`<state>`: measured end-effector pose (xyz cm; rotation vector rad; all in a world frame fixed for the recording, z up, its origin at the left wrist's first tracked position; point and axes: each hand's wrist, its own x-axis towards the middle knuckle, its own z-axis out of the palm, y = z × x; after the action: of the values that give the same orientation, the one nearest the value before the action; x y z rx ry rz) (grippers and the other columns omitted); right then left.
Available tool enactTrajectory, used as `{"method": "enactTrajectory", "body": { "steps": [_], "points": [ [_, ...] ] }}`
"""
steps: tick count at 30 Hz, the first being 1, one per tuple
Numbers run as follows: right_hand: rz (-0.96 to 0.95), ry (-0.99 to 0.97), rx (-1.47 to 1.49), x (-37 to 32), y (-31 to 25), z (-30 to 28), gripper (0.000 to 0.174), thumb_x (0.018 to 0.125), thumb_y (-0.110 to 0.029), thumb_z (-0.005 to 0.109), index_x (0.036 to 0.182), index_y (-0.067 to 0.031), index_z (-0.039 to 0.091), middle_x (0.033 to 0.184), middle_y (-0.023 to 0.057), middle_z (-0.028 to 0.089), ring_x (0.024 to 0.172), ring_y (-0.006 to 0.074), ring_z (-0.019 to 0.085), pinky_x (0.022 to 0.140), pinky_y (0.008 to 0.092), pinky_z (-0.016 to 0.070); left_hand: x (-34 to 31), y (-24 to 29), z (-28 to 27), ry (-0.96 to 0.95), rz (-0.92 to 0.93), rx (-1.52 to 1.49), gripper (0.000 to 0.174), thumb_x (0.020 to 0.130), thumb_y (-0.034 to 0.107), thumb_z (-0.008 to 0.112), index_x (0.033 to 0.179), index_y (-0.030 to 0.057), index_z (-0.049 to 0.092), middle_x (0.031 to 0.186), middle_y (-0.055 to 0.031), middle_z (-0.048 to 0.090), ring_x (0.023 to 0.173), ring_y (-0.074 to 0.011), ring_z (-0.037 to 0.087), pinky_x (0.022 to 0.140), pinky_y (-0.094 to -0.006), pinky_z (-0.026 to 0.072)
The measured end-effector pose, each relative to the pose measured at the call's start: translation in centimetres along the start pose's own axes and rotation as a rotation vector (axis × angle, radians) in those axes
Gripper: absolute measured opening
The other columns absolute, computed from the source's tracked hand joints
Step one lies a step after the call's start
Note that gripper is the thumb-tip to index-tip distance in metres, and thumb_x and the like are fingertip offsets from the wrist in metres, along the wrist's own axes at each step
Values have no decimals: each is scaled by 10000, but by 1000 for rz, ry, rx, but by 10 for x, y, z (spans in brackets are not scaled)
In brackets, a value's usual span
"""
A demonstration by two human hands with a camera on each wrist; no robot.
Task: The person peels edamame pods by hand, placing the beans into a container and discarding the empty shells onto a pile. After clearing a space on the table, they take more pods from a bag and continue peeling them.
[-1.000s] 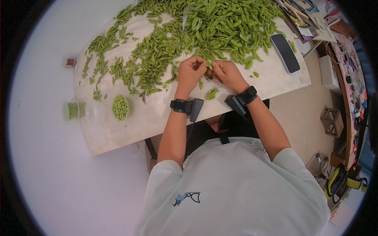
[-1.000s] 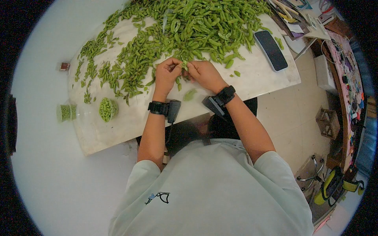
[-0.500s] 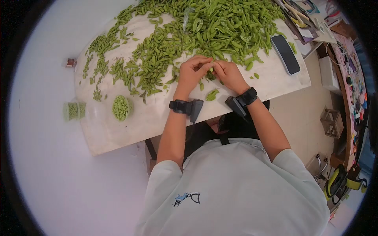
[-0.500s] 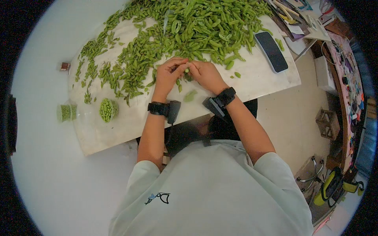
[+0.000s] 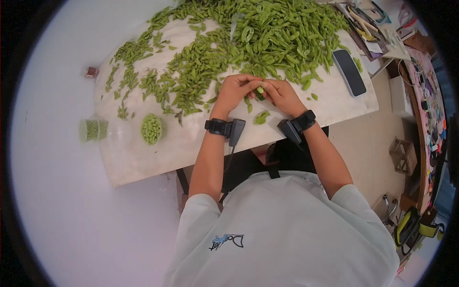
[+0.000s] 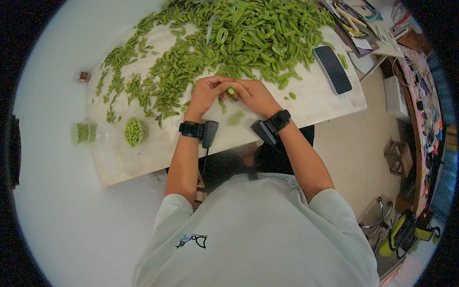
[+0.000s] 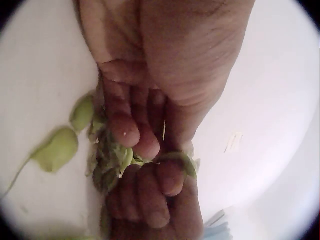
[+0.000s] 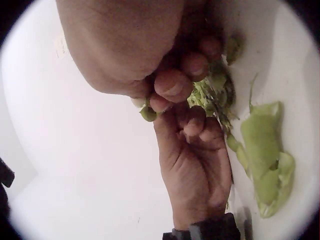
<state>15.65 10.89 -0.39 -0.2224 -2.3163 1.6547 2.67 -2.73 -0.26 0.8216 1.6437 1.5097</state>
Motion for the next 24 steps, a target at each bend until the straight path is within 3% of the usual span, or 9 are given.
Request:
{"method": "enactTrajectory", "body": {
  "steps": [12,15,18,21,24],
  "points": [
    [74,-40,29,0,-2,0,412,1005,-309,431,738,-19,553,555,-6,473,511,84,418,500,256,358,-1,2,2,30,33,4,166,925,102,582,1000,-20,664,752,-41,643,588,-91,571,542,-234,470],
    [6,-46,3,1,5,0,404,1005,-294,426,738,-16,545,571,6,488,526,95,432,518,268,370,-1,-3,0,159,78,-40,169,934,107,566,991,-29,648,772,-61,648,588,-100,570,542,-250,488],
    [37,-63,-73,2,2,-3,416,981,-322,435,771,9,572,625,117,569,575,253,540,592,359,426,-13,5,-12,340,178,-125,181,942,117,555,1006,-32,634,818,-85,658,594,-103,570,546,-258,501],
    [35,-40,-25,1,0,-1,392,1005,-276,407,734,-18,523,574,28,475,531,129,436,539,287,376,-42,19,-34,529,240,-75,155,933,87,566,1019,-27,627,864,-98,677,591,-95,569,549,-234,481],
    [12,11,-35,2,1,0,394,1007,-278,396,728,-24,510,572,27,463,529,132,427,543,289,371,-84,38,-61,734,238,78,144,906,69,601,1020,-10,638,851,-83,674,598,-85,560,553,-220,458]
  ]
}}
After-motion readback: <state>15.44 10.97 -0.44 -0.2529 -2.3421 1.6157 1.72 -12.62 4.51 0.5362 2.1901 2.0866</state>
